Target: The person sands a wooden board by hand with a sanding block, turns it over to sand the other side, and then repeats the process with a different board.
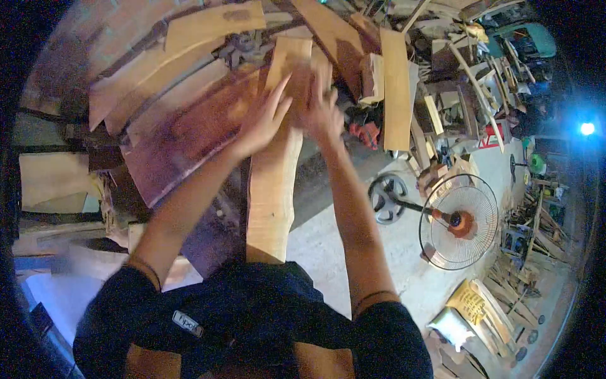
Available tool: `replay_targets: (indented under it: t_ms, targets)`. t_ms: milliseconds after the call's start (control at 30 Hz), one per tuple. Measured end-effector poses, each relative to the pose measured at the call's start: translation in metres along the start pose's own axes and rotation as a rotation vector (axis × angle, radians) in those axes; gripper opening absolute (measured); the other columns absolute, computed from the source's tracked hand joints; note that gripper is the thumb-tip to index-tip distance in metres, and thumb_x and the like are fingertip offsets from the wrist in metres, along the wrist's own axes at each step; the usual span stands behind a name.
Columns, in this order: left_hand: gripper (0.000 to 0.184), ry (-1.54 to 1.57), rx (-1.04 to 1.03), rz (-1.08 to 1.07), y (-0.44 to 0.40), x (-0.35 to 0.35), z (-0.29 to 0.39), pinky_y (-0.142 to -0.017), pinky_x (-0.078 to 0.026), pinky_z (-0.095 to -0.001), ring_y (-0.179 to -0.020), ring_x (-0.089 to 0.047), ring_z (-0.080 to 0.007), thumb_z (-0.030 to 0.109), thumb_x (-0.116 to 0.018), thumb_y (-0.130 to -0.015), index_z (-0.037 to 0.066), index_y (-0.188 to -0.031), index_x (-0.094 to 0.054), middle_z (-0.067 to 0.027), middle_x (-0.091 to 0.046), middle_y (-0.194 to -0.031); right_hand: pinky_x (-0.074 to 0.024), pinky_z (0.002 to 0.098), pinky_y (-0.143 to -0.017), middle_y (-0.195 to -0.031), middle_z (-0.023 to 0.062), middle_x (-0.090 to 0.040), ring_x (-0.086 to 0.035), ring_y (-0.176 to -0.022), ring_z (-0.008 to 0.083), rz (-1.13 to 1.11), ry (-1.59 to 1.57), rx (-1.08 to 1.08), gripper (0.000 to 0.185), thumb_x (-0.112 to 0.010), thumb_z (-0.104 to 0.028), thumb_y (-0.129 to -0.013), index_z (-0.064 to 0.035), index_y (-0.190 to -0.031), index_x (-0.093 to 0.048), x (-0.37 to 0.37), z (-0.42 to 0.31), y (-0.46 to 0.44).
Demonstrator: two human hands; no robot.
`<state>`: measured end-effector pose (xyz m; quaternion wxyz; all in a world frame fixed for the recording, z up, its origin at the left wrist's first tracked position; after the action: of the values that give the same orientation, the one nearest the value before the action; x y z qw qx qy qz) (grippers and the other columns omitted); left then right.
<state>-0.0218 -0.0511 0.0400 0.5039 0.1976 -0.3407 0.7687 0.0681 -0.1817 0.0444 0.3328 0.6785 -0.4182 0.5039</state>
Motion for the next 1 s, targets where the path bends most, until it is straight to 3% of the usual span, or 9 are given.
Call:
replay_targets:
  t_ms: [167,400,467,533,600,633,733,867,1000]
  targets:
    - [0.073,-0.17,0.159,0.022,0.178,0.032,0.008,-0.097,-0.041,-0.0454,-0.114,-0.048,-0.0403,0.028,-0.061,-0.09,0.004,-0.149,-0.025,-0.0232,-0.047,-0.128,-0.0549,0.0534,-0.069,-0.131,0.0273,-0.044,-0.063,-0.093,0.0454,-0.003,-0.019,-0.135,0.08,-0.056,-0.046,-0.088,-0.0298,-0.154,-0.013,-0.002,0.032,0.114]
    - [0.096,-0.053,0.337,-0.031,0.182,0.007,-0.013,-0.085,-0.05,-0.0462,-0.108,-0.058,-0.042,0.035,-0.073,-0.081,0.003,-0.15,-0.015,-0.028,-0.05,-0.129,-0.0468,0.0494,-0.086,-0.119,0.0235,-0.047,-0.051,-0.103,0.0409,0.333,-0.035,0.063,0.071,-0.067,-0.031,-0.085,-0.0141,-0.146,-0.035,0.014,0.003,0.221]
    - [0.085,-0.086,0.332,0.005,0.168,0.016,-0.01,-0.082,-0.052,-0.0446,-0.102,-0.063,-0.0382,0.037,-0.075,-0.079,0.0,-0.143,-0.033,-0.0269,-0.058,-0.122,-0.0452,0.0482,-0.088,-0.123,0.0272,-0.045,-0.049,-0.108,0.0417,0.322,-0.232,0.005,0.072,-0.068,-0.026,-0.085,-0.0115,-0.146,-0.033,-0.007,-0.009,0.282]
    - [0.065,0.403,0.565,-0.341,0.164,0.003,-0.02,-0.08,-0.053,-0.0402,-0.098,-0.066,-0.0298,0.036,-0.075,-0.08,-0.001,-0.129,-0.053,-0.0226,-0.065,-0.114,-0.0471,0.0419,-0.084,-0.119,0.0233,-0.052,-0.055,-0.102,0.0317,0.404,-0.276,-0.044,0.072,-0.069,-0.027,-0.088,-0.0095,-0.146,-0.031,-0.042,-0.01,0.337]
    - [0.057,0.422,0.601,-0.318,0.16,0.006,-0.002,-0.08,-0.054,-0.0382,-0.094,-0.067,-0.0263,0.038,-0.073,-0.082,-0.001,-0.122,-0.059,-0.0193,-0.067,-0.11,-0.0483,0.0357,-0.079,-0.107,0.0137,-0.061,-0.058,-0.093,0.0194,-0.007,-1.032,-0.248,0.074,-0.067,-0.034,-0.09,-0.0064,-0.147,-0.027,-0.139,0.024,0.357]
    - [0.051,0.437,0.646,-0.303,0.162,0.005,0.004,-0.08,-0.054,-0.0363,-0.091,-0.068,-0.0227,0.039,-0.072,-0.084,0.0,-0.115,-0.064,-0.0159,-0.069,-0.107,-0.0479,0.0293,-0.073,-0.091,0.0046,-0.062,-0.057,-0.083,0.012,-0.069,-1.193,-0.362,0.066,-0.067,-0.036,-0.091,-0.0004,-0.139,-0.038,-0.095,0.004,0.366]
    - [0.051,1.008,0.825,-0.176,0.183,-0.011,0.005,-0.085,-0.055,-0.0406,-0.094,-0.067,-0.0248,0.041,-0.065,-0.09,0.002,-0.121,-0.059,-0.0113,-0.067,-0.113,-0.0508,0.0284,-0.073,-0.092,0.0104,-0.065,-0.061,-0.085,0.014,-0.189,-1.202,-0.376,0.044,-0.069,-0.03,-0.091,0.003,-0.114,-0.051,-0.034,-0.008,0.376]
    - [0.055,1.222,1.087,-0.191,0.218,0.001,0.042,-0.092,-0.052,-0.0461,-0.11,-0.062,-0.0255,0.05,-0.053,-0.096,0.007,-0.13,-0.054,-0.0121,-0.061,-0.125,-0.0509,0.0352,-0.072,-0.084,0.0164,-0.065,-0.066,-0.085,0.024,0.16,-0.972,-0.084,0.034,-0.065,-0.018,-0.09,0.0005,-0.114,-0.051,-0.025,-0.004,0.399]
    - [0.078,0.931,0.73,-0.157,0.258,0.004,0.071,-0.113,-0.028,-0.0482,-0.141,-0.031,-0.0262,0.062,-0.046,-0.093,0.011,-0.15,-0.028,-0.0107,-0.031,-0.154,-0.0509,0.0406,-0.072,-0.086,0.021,-0.064,-0.066,-0.084,0.0372,0.27,-0.731,0.024,0.033,-0.062,-0.014,-0.088,-0.004,-0.117,-0.051,0.017,-0.046,0.453]
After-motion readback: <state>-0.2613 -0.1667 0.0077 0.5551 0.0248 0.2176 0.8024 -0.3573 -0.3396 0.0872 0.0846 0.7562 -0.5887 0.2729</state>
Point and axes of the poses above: each hand's wrist, its own y-axis away from the middle knuckle, its own x-axis out of the back of the hand, z = x × y, the point moved 4 cm from there along -y, towards the middle knuckle
